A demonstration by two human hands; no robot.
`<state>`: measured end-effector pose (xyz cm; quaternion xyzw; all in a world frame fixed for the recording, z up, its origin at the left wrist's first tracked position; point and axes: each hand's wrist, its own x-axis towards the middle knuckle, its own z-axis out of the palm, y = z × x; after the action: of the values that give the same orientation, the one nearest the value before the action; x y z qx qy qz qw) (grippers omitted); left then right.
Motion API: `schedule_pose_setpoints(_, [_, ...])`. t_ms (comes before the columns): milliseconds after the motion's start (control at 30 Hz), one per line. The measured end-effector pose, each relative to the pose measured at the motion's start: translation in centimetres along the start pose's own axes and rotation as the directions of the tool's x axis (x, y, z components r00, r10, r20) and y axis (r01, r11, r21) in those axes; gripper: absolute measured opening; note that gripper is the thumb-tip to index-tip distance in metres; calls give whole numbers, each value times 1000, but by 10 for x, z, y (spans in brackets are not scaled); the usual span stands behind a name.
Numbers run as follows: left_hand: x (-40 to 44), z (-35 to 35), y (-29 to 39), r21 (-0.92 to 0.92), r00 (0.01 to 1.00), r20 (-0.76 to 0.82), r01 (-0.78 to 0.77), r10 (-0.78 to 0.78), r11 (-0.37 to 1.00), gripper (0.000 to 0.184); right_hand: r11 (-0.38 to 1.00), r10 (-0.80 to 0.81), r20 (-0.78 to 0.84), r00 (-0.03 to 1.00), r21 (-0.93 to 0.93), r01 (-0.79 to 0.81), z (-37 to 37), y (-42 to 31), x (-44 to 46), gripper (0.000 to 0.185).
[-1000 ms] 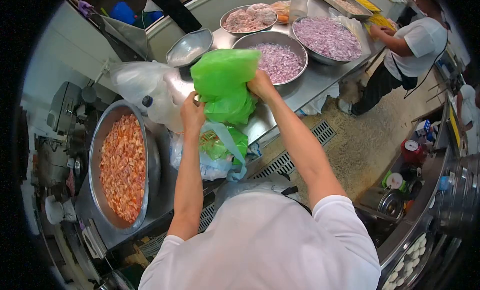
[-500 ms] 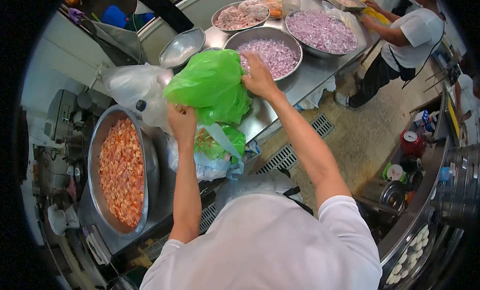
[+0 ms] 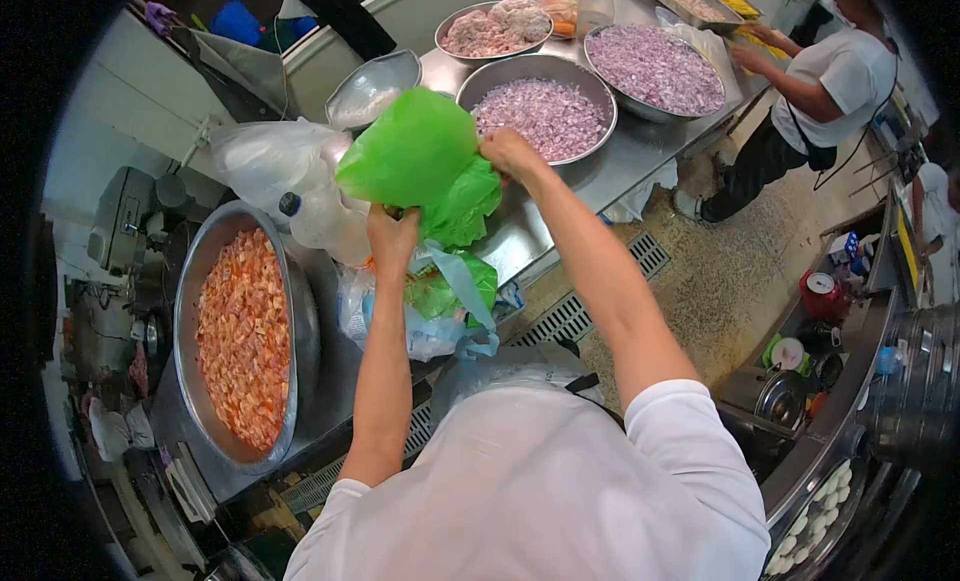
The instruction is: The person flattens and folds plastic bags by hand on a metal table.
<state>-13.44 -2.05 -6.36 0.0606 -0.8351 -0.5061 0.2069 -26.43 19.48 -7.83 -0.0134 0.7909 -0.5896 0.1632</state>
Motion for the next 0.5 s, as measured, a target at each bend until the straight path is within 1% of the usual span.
schedule_pose_setpoints(33, [0, -2, -2, -88, 1000, 10, 7, -6, 996, 38, 999, 32, 23, 999, 16, -33, 8, 11, -9, 26])
schedule_pose_setpoints(133, [-1, -5, 14, -94, 994, 52, 98, -94, 991, 37, 983, 112, 41, 993, 140, -117, 27, 35, -34, 25])
schedule_pose_setpoints(200, [7, 3, -15, -85, 998, 61, 21, -16, 996, 38, 983, 100, 28, 995, 149, -103, 37, 42, -51, 22])
schedule_pose_setpoints(233, [13, 4, -15, -81, 997, 63, -30, 35, 996, 38, 984, 83, 17, 996, 155, -85, 38, 39, -57, 20])
schedule_pose_setpoints(267, [14, 2, -16, -143, 997, 80, 14, -3, 990, 39, 985, 31, 49, 998, 166, -39, 36, 38, -64, 23])
schedule_pose_setpoints(333, [12, -6, 3, -265, 989, 130, 101, -69, 959, 41, 966, -168, -75, 983, 185, 180, 31, 36, -73, 32])
schedule_pose_setpoints(400, [9, -13, 17, -370, 982, 186, 58, 13, 927, 45, 910, -338, -200, 920, 178, 374, 26, 35, -78, 46])
schedule_pose_setpoints(433, [4, -15, 18, -416, 975, 220, 56, 41, 908, 47, 864, -454, -236, 859, 121, 489, 27, 36, -80, 52])
schedule_pose_setpoints(500, [2, -2, 11, -185, 976, 207, -24, 63, 982, 53, 730, -659, -271, 702, -6, 683, 36, 37, -85, 64])
